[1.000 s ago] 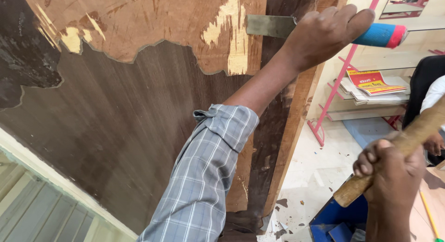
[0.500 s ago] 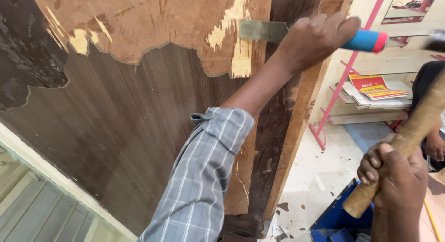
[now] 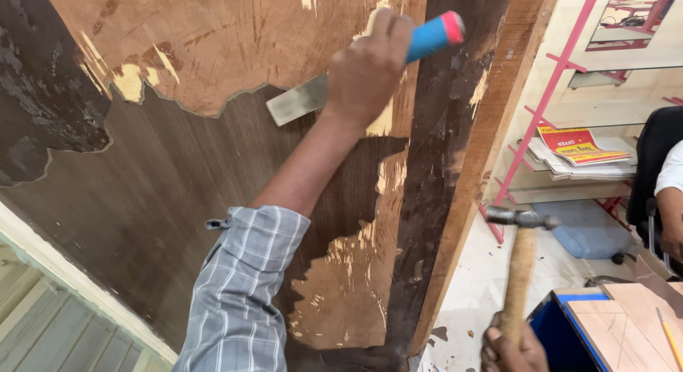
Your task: The person uses a hammer and a scraper to remove a dark veneer layer from a large wooden board. They repeatedly strike the scraper to chip away the veneer, which falls onto the floor.
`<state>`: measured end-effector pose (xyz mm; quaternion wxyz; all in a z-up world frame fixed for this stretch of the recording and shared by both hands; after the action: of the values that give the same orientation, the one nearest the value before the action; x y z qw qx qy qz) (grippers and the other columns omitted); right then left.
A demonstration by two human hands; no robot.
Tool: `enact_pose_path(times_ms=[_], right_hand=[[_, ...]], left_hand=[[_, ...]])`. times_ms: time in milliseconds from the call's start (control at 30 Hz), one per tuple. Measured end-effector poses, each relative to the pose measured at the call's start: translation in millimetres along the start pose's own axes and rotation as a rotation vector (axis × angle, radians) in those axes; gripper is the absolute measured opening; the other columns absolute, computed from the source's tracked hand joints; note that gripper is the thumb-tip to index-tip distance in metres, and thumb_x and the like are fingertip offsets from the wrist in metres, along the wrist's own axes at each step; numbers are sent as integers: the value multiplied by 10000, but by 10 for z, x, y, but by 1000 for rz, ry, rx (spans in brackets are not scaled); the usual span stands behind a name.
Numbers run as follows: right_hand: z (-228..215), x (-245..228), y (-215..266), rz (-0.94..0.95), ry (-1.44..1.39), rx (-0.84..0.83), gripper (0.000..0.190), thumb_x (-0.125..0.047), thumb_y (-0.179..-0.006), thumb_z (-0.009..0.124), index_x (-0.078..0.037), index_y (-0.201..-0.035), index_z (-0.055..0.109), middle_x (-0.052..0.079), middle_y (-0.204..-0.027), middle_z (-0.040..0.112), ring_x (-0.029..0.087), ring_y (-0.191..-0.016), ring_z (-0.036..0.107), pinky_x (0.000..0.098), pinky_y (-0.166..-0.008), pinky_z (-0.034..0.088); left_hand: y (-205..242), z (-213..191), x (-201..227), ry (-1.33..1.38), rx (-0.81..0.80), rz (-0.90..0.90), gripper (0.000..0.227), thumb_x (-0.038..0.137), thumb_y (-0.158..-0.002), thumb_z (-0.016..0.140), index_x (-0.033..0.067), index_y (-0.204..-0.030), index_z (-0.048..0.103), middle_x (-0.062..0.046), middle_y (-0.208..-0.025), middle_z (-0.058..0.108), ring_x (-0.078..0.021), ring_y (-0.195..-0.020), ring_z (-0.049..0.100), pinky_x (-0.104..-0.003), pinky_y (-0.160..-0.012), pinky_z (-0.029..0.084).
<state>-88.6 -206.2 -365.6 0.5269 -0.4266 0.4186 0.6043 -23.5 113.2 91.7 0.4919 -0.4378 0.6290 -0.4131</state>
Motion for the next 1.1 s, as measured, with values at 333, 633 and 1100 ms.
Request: enact_pose_path(times_ms=[333, 633, 1100], right_hand=[[900, -237, -185, 33, -41, -112, 245, -110, -922, 556, -22, -1147, 513, 106, -660, 503, 154, -388, 432, 305, -359, 351], [1416, -388, -441, 40, 74, -80, 354, -205, -944, 559, -14, -1242, 535, 106, -680, 502, 160, -396, 442, 309, -357, 351], [1426, -621, -446, 0, 427, -75, 261, -252, -973, 576, -31, -1102, 523, 59, -580, 472, 148, -410, 442, 316, -379, 368]], left_hand=[[4, 72, -379, 324, -124, -127, 440, 106, -803, 797, 91, -1170, 555, -104, -1211, 641, -401, -844, 720, -523, -703, 564], [-10, 146, -485, 403, -172, -195, 429, 84, -818, 766, 119, -1200, 573, -69, -1129, 689, -368, -894, 745, -516, -740, 580], [-77, 195, 10, 248, -156, 117, 203, 254, -934, 725, 181, -1090, 616, -43, -932, 634, -243, -733, 731, -414, -564, 569]])
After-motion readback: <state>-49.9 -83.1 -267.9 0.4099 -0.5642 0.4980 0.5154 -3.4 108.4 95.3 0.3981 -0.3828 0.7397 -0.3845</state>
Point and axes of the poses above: each hand's wrist, its own y-axis away from the middle knuckle, its own z-axis out of the palm, x = y × z, the point moved 9 cm from there along -y, towards the middle knuckle
